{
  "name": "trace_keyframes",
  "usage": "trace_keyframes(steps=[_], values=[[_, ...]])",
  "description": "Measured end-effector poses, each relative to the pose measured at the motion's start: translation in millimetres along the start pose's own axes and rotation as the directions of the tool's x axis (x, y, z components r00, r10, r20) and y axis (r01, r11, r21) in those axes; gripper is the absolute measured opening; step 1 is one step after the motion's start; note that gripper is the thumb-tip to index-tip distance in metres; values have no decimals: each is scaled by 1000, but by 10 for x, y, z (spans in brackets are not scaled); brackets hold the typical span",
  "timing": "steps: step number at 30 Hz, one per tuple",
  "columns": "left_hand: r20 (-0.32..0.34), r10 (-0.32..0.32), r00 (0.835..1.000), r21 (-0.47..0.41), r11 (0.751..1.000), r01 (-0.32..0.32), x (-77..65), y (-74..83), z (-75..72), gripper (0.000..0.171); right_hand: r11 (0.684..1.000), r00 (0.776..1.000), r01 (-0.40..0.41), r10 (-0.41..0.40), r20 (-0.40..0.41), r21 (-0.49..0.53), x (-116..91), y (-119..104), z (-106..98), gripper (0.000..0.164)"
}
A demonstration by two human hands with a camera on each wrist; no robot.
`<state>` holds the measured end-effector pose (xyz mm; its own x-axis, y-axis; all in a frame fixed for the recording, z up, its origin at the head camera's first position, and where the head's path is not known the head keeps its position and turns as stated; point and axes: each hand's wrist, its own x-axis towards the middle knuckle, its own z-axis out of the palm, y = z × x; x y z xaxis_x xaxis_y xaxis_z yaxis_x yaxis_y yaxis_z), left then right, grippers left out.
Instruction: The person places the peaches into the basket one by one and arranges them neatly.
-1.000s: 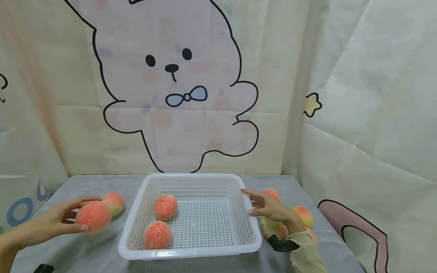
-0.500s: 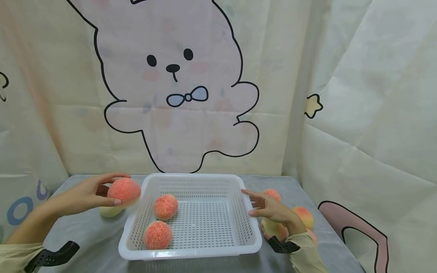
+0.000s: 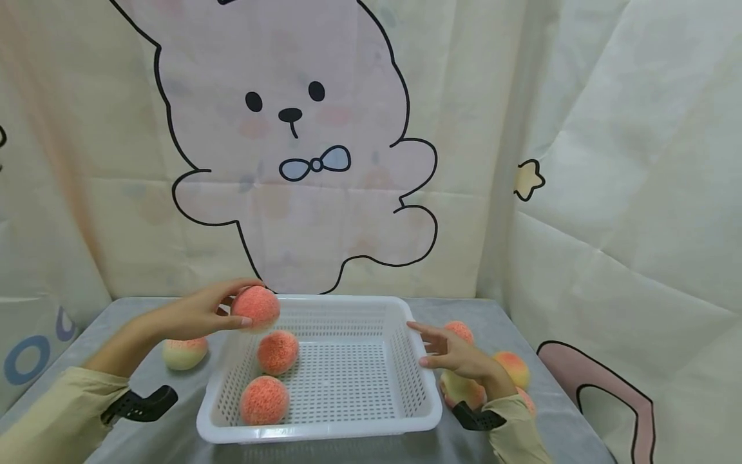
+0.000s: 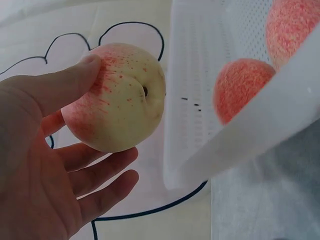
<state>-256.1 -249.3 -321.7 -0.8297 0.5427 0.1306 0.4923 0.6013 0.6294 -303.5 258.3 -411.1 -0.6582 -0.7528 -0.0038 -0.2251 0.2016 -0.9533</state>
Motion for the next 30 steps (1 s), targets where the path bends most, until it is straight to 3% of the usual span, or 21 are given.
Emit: trace_keyframes(steps=[10, 17, 22, 30], values=[[101, -26, 995, 48, 999, 21, 331, 218, 167, 62, 999, 999, -33, 33, -16, 13, 5, -28, 17, 79], [216, -45, 975, 22, 999, 41, 577, 373, 321, 63, 999, 999, -38, 39, -26, 27, -13, -26, 25, 79], [291, -75, 954, -53, 994, 94, 699, 364, 428, 61, 999, 999, -32, 33, -22, 37, -11, -6, 40, 78], [285, -109, 952, -56, 990, 130, 840, 276, 617, 57, 999, 1000, -17, 18, -20, 29, -12, -18, 36, 78]])
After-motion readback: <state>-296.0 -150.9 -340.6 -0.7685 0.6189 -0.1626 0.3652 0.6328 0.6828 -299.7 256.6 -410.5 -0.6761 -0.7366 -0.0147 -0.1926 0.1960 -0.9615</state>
